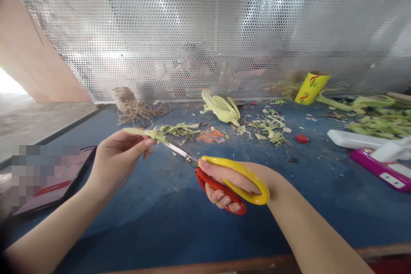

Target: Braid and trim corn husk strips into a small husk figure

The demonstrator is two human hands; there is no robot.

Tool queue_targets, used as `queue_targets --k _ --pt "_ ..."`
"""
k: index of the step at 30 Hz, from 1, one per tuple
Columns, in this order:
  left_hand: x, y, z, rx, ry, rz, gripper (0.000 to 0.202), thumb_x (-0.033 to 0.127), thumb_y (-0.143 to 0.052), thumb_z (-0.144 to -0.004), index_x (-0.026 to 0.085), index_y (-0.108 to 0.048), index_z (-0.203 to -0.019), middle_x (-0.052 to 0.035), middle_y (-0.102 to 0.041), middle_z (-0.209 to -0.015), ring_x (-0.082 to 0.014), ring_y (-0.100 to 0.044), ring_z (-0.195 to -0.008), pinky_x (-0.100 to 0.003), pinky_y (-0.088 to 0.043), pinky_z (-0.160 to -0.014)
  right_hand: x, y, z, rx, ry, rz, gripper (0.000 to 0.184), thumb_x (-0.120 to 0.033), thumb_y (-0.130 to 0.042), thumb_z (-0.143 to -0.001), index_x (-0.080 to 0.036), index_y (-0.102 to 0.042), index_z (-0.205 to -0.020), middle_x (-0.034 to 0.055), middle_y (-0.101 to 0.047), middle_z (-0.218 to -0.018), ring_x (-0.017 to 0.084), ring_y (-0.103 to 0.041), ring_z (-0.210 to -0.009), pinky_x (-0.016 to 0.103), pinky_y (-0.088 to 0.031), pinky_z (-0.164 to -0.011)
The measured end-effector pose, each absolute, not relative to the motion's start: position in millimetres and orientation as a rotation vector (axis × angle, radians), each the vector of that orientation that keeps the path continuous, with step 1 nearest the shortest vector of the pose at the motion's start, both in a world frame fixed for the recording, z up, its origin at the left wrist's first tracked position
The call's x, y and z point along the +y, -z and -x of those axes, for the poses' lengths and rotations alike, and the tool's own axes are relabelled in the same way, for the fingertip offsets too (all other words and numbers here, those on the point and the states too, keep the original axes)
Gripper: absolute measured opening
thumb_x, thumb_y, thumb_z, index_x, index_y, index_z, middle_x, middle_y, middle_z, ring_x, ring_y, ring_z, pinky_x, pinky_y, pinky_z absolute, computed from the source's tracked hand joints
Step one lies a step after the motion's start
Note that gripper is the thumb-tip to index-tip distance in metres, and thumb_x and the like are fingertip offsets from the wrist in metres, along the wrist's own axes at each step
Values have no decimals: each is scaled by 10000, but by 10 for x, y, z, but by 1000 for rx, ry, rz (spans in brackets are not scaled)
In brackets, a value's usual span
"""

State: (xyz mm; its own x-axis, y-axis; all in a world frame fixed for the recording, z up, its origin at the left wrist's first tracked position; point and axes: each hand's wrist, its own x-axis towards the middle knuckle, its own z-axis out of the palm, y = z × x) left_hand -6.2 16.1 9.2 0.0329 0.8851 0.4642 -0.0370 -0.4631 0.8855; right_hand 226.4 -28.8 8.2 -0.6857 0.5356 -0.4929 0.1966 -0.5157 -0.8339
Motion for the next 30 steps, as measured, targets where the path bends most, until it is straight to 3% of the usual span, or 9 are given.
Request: queue_targets --k 15,19,30 --pt "201 -84 92 944 -1526 -1543 68 157 -705 -615 180 -650 -646 26 -574 -531 -69 -459 -441 -215 -359 -435 -262 -42 -2347 -1328 -2366 1217 611 -763 -388 -658 -163 -358 -550 -76 -290 -491 9 -211 -373 135 -170 -310" --pt "190 -103 74 957 -1527 -1515 71 144 -706 -600 174 -647 -624 25 -573 -516 -72 -468 -438 -209 -363 -424 -250 -37 -2342 -1405 -2344 1287 641 -794 -321 -653 -171 -329 -501 -74 -287 -435 10 -212 -341 139 -161 -285" --pt "231 -94 78 952 -1602 -1415 76 183 -705 -630 166 -647 -676 -11 -652 -765 -57 -478 -466 -215 -409 -445 -177 -74 -2319 -1259 -2157 1457 654 -798 -274 -666 -173 -315 -477 -82 -261 -409 8 -212 -329 128 -187 -275"
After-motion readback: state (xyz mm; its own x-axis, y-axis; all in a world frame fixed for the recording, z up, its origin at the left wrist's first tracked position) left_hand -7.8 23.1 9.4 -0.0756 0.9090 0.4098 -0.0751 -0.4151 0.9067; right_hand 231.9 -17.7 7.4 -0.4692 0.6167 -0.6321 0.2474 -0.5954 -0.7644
